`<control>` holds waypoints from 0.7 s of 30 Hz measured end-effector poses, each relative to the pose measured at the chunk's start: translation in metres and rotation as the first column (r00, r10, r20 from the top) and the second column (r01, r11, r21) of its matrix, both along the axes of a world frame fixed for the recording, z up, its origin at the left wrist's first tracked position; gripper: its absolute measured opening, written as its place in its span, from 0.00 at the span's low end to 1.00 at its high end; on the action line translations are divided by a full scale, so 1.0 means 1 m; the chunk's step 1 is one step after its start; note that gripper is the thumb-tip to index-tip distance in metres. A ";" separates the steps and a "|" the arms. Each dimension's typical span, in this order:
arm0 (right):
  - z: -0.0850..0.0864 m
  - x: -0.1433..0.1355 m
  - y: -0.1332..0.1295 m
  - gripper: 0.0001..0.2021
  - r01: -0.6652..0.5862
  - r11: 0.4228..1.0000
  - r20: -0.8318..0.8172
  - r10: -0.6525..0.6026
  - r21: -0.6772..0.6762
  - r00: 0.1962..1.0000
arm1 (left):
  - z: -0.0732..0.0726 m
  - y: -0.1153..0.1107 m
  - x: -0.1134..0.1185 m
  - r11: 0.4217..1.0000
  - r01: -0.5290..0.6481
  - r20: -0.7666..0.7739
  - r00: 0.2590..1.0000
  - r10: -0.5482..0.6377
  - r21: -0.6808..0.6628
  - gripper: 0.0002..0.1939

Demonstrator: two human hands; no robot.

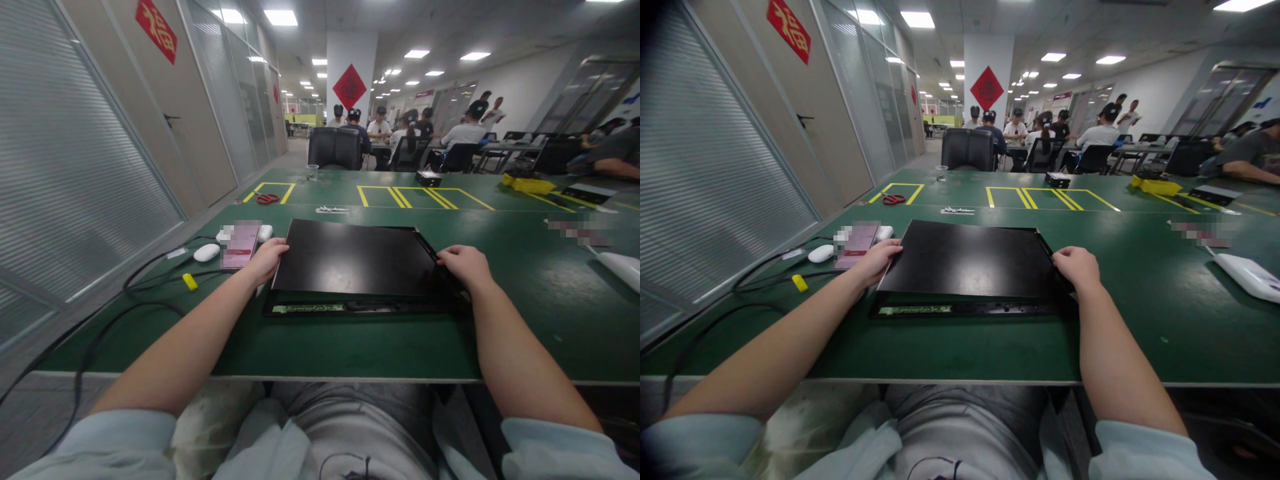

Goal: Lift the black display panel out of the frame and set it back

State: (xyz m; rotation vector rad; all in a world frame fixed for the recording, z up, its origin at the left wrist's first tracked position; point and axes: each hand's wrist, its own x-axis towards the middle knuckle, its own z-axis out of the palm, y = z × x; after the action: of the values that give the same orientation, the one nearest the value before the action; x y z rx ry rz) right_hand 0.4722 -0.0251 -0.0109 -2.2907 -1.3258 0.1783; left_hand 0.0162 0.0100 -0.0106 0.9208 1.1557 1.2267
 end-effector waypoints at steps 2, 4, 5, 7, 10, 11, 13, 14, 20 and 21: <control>0.000 0.001 0.000 0.11 -0.001 1.000 -0.003 0.001 -0.001 1.000 | 0.001 -0.001 0.001 1.000 -0.010 -0.032 0.999 0.010 -0.004 0.15; -0.001 0.001 0.001 0.11 0.002 1.000 -0.004 -0.002 0.006 1.000 | 0.001 -0.002 0.002 1.000 -0.020 -0.057 0.998 0.020 -0.002 0.12; -0.001 0.001 0.001 0.10 0.003 1.000 -0.006 -0.003 0.013 1.000 | 0.001 -0.002 0.003 1.000 -0.024 -0.067 0.997 0.024 0.000 0.11; -0.001 0.001 0.000 0.10 0.005 1.000 -0.014 -0.004 0.021 1.000 | 0.002 -0.001 0.003 0.999 -0.036 -0.076 0.996 0.037 0.012 0.10; 0.000 0.000 0.000 0.10 0.010 1.000 -0.029 -0.009 0.007 1.000 | 0.002 0.000 0.003 0.996 -0.068 -0.072 0.995 0.073 0.063 0.10; 0.001 0.000 -0.001 0.10 0.011 1.000 -0.031 -0.011 0.002 0.999 | 0.002 0.001 0.002 0.993 -0.081 -0.075 0.993 0.088 0.090 0.10; 0.001 0.000 -0.001 0.10 0.011 1.000 -0.028 -0.011 -0.003 1.000 | 0.002 0.003 -0.001 0.986 -0.097 -0.093 0.990 0.111 0.138 0.11; 0.002 0.000 -0.001 0.10 0.009 1.000 -0.025 -0.009 -0.003 1.000 | 0.001 0.004 -0.002 0.983 -0.096 -0.103 0.988 0.113 0.155 0.13; -0.001 0.001 0.000 0.09 0.009 1.000 0.001 -0.009 0.010 1.000 | -0.006 0.008 -0.011 0.984 -0.044 -0.229 0.970 0.083 0.172 0.18; -0.001 0.002 0.001 0.09 0.010 1.000 0.006 -0.010 0.010 1.000 | -0.008 0.008 -0.012 0.985 -0.028 -0.271 0.960 0.075 0.170 0.19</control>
State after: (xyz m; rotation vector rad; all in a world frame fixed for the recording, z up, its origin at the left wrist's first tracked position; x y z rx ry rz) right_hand 0.4739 -0.0244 -0.0118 -2.2904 -1.3148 0.1613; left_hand 0.0038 0.0183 -0.0186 1.2235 1.3184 1.2782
